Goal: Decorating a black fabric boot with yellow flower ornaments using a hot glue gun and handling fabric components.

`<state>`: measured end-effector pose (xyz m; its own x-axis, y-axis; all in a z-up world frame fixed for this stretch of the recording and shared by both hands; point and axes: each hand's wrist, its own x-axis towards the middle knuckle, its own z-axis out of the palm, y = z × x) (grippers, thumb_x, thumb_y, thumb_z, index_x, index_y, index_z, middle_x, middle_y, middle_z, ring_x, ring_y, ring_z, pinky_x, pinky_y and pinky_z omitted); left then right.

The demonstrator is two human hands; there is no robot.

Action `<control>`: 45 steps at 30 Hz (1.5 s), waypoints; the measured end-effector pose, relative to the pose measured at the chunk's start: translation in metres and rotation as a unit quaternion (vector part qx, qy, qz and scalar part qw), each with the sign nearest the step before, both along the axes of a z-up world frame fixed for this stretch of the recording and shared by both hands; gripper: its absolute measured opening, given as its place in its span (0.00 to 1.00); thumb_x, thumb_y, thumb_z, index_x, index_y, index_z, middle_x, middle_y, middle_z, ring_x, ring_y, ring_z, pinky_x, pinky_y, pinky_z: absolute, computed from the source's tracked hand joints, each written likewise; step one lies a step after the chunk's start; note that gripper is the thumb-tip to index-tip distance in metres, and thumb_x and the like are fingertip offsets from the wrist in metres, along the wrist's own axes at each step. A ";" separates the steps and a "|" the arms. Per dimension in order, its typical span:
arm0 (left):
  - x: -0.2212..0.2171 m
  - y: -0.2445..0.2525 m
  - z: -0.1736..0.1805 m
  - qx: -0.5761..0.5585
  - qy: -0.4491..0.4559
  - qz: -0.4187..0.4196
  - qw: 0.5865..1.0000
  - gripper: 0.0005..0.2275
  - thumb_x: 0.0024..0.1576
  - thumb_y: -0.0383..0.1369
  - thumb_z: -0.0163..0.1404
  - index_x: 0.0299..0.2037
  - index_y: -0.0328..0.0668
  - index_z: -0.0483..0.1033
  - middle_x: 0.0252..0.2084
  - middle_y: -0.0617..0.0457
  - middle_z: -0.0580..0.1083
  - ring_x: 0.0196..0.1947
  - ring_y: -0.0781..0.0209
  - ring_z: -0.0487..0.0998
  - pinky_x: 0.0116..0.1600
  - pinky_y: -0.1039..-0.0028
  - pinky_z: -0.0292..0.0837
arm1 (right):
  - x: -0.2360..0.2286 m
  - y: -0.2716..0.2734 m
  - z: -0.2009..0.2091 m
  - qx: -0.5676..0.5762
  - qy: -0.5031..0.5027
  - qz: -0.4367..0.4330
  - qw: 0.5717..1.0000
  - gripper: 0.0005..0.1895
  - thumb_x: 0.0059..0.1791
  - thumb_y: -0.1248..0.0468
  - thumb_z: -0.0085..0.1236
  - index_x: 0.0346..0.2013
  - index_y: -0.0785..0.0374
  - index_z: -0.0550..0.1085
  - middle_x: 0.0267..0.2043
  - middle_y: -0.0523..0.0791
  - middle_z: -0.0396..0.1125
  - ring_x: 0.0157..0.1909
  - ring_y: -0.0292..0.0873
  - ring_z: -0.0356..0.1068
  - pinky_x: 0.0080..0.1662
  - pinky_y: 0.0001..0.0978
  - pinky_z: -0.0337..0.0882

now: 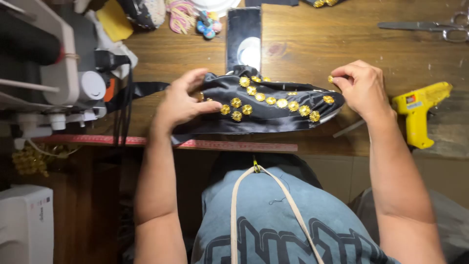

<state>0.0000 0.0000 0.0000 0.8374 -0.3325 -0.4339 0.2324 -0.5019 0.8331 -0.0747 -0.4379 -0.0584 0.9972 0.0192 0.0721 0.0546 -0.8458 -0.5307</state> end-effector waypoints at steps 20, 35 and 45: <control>-0.093 -0.134 0.027 -0.025 -0.640 -0.068 0.765 0.07 0.62 0.41 0.57 0.40 0.50 0.80 0.38 0.59 0.75 0.39 0.59 0.76 0.50 0.66 0.67 | -0.157 -0.062 -0.007 -0.195 -0.093 -0.229 0.949 0.27 0.52 0.71 0.68 0.60 0.79 0.66 0.51 0.68 0.66 0.51 0.72 0.63 0.48 0.61 0.62; -0.095 -0.135 0.020 -0.002 -0.630 -0.054 0.775 0.05 0.62 0.39 0.57 0.42 0.53 0.80 0.40 0.61 0.75 0.36 0.57 0.72 0.48 0.65 0.66 | -0.173 0.011 0.089 0.369 0.185 0.000 0.911 0.13 0.53 0.57 0.51 0.41 0.66 0.73 0.36 0.48 0.72 0.33 0.40 0.71 0.38 0.31 0.73; -0.094 -0.133 0.018 -0.032 -0.627 -0.054 0.777 0.07 0.63 0.39 0.57 0.42 0.49 0.80 0.40 0.59 0.76 0.37 0.58 0.74 0.49 0.65 0.66 | -0.160 0.038 0.112 0.287 0.136 0.035 0.948 0.21 0.58 0.54 0.42 0.31 0.67 0.73 0.29 0.45 0.70 0.35 0.39 0.71 0.40 0.30 0.72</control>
